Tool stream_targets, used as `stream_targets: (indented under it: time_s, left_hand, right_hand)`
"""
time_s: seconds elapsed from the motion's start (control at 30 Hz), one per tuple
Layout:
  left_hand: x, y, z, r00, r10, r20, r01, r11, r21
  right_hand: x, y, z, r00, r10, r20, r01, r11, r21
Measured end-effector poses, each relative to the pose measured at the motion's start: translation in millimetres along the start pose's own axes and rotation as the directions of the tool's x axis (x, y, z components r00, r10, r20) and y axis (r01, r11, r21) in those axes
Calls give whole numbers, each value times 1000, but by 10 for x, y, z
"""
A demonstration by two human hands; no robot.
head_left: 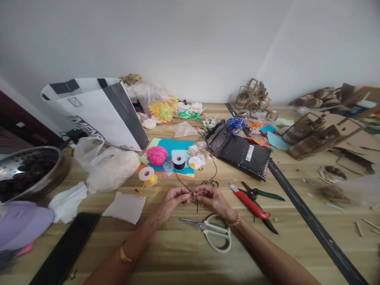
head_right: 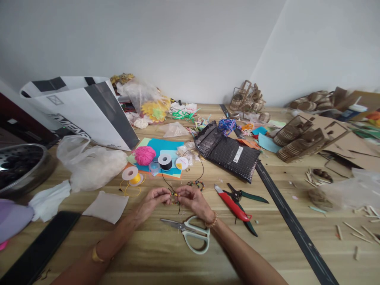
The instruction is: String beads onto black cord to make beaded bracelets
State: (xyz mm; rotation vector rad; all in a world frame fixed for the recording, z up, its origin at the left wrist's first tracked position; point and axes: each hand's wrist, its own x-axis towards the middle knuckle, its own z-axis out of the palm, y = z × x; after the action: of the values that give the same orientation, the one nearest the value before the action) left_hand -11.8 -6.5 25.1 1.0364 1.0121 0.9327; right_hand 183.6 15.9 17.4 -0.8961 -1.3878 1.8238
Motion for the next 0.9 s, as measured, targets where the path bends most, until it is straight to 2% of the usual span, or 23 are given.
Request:
stream_targets:
  time_s: [0.17, 0.27, 0.4, 0.5, 0.57, 0.63, 0.73, 0.8, 0.9]
  left_hand:
    - [1, -44, -9, 999, -32, -31, 23, 970, -240]
    - [2, -50, -17, 999, -48, -17, 40, 950, -309]
    - [2, -38, -43, 999, -50, -1, 47, 949, -311]
    - [-10, -15, -53, 998, -63, 9, 63, 961, -270]
    - [-26, 7, -46, 997, -77, 30, 82, 970, -227]
    - [-44, 27, -34, 994, -86, 64, 96, 978, -186]
    - [-63, 38, -27, 992, -79, 103, 94, 984, -149]
    - [-63, 26, -36, 992, -68, 103, 82, 987, -140]
    - [-45, -7, -62, 995, -52, 82, 62, 990, -125]
  right_hand:
    - [-4, -1, 8, 997, 14, 76, -6, 994, -106]
    - [1, 3, 0, 997, 45, 60, -39, 994, -99]
    - [19, 35, -30, 997, 76, -4, -76, 995, -60]
    - [26, 29, -60, 997, 52, -55, -55, 997, -60]
    - [22, -16, -92, 996, -1, -94, -9, 995, -101]
    - [13, -88, -146, 993, -53, -107, 28, 976, -218]
    - [6, -195, -281, 986, -127, -107, 59, 871, -487]
    - [14, -233, -398, 974, -188, -128, 51, 729, -682]
    - [38, -239, -570, 958, -232, -170, -27, 517, -855]
